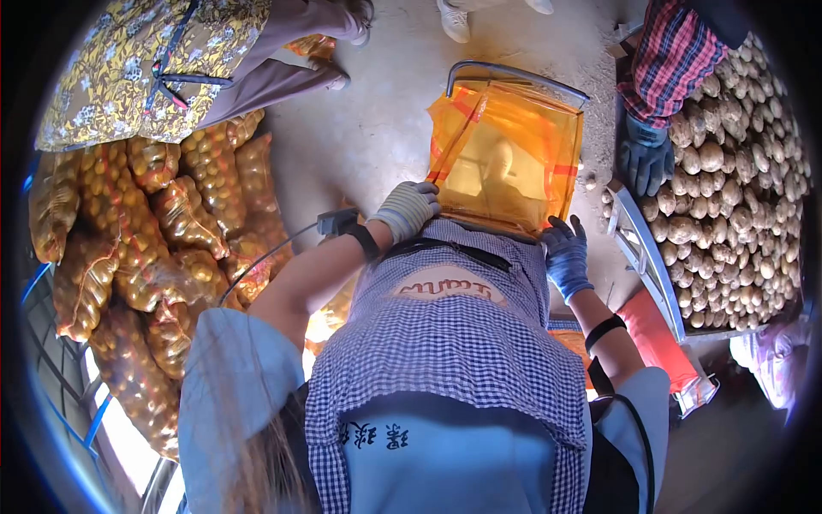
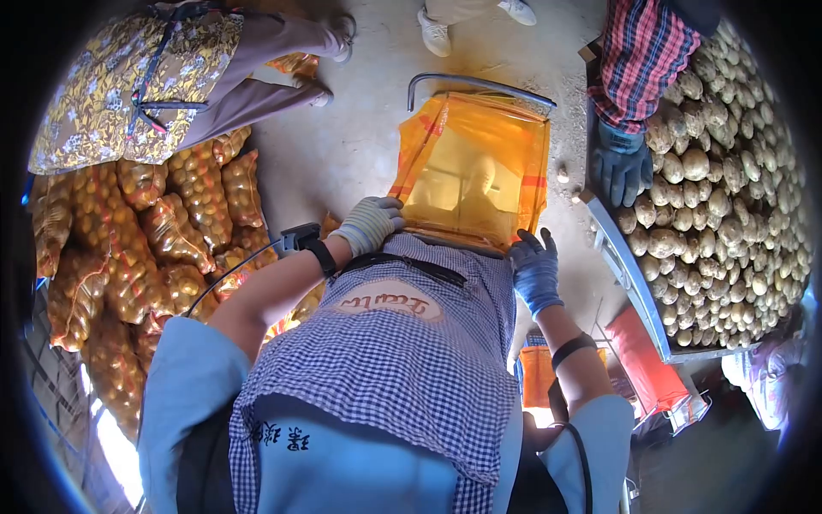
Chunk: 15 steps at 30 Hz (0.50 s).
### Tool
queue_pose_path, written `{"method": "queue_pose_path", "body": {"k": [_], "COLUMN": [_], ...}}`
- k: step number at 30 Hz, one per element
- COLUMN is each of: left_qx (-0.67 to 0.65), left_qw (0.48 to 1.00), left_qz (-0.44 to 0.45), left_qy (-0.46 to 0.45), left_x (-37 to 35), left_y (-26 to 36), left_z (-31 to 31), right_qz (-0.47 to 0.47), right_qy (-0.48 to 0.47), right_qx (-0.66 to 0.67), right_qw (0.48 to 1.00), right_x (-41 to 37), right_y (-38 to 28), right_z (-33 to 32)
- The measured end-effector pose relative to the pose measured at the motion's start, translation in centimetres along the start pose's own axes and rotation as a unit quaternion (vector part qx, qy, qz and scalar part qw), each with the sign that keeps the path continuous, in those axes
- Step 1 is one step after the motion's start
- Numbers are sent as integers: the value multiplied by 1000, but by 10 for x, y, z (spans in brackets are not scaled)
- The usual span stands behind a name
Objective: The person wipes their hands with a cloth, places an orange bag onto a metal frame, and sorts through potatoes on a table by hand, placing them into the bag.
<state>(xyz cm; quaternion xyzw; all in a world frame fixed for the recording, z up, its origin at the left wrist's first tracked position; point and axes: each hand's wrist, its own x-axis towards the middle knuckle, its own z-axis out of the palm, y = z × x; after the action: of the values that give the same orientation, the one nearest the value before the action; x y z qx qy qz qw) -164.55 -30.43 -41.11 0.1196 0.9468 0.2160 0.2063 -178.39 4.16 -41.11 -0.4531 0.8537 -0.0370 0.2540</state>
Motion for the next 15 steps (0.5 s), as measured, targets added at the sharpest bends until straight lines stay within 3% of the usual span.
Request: {"method": "queue_pose_path", "body": {"k": [6, 9, 13, 15], "left_qx": [-14, -20, 33, 27], "left_qw": [999, 998, 999, 998], "left_qz": [44, -6, 26, 38], "left_qy": [0, -59, -3, 47], "left_x": [7, 16, 11, 13], "left_y": [4, 10, 12, 15], "left_z": [10, 0, -6, -15], "right_qz": [-8, -4, -8, -18], "right_qy": [27, 43, 14, 147], "right_qx": [15, -5, 22, 33], "right_qw": [999, 999, 1000, 988], "right_x": [15, 23, 25, 19], "right_y": [6, 6, -6, -16], "right_z": [21, 29, -5, -23]}}
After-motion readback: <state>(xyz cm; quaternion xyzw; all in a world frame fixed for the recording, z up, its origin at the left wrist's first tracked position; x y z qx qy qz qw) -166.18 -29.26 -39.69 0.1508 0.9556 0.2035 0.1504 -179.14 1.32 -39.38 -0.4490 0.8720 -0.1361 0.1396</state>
